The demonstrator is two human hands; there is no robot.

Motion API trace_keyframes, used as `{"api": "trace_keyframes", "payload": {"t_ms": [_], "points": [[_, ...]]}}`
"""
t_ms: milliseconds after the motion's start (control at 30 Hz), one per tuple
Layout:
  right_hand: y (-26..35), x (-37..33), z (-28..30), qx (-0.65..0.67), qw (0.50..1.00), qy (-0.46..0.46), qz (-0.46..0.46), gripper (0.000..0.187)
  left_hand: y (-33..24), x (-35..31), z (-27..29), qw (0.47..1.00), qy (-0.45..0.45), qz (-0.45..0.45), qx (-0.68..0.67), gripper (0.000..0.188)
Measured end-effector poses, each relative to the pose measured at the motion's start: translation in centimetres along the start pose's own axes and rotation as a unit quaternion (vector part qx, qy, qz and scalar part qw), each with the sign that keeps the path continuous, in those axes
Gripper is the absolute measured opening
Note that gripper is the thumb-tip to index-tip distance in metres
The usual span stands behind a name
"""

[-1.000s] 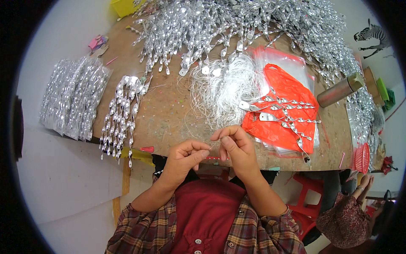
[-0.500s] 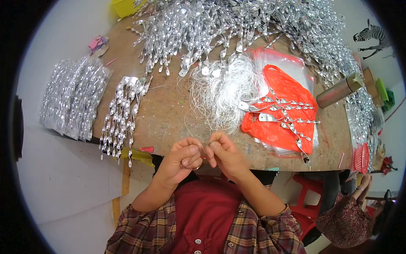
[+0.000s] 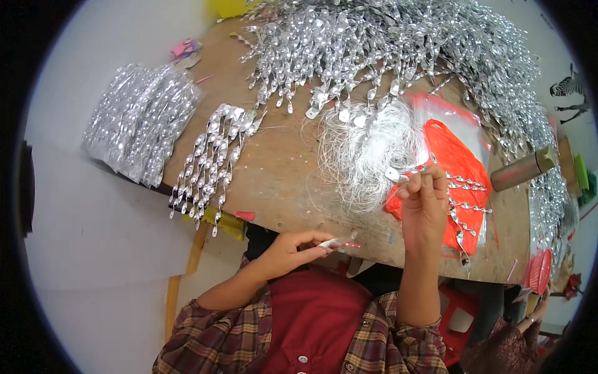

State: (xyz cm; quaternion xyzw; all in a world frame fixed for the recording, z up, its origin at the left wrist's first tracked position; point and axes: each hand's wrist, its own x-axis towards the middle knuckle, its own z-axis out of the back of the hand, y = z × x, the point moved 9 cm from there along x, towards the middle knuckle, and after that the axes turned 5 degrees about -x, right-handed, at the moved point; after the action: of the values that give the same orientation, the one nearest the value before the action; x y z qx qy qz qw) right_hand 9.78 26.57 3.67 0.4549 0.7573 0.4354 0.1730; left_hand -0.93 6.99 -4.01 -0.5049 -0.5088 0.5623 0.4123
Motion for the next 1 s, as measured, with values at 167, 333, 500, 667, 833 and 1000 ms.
{"api": "trace_keyframes", "payload": {"t_ms": [167,333,500,667,833,1000], "points": [[-2.9,-0.9,0.4,-0.075,0.997,-0.004,-0.033,0.019,-2.2,-2.6,10.1,0.96,-0.28,0.014,0.012,0.028],[-4.9,-2.2,0.9,-0.095,0.991,-0.027,-0.085,0.018,-5.7,-4.8,23.7,0.854,-0.502,-0.065,0.123,0.033],[-6.5,-3.0,1.5,-0.128,0.986,-0.005,-0.104,0.014,-5.7,-1.8,29.2,0.833,-0.501,-0.1,0.214,0.036],[-7.2,-3.7,2.1,-0.193,0.976,0.003,-0.104,0.014,-5.2,1.6,30.7,0.786,-0.506,-0.052,0.351,0.042],[-8.8,-5.6,1.8,-0.272,0.956,0.044,-0.1,0.014,-10.2,6.3,22.5,0.629,-0.493,-0.238,0.552,0.032],[-10.0,-7.0,1.5,-0.448,0.888,0.086,-0.053,0.015,-6.5,14.3,20.9,0.78,-0.415,-0.138,0.448,0.022]]}}
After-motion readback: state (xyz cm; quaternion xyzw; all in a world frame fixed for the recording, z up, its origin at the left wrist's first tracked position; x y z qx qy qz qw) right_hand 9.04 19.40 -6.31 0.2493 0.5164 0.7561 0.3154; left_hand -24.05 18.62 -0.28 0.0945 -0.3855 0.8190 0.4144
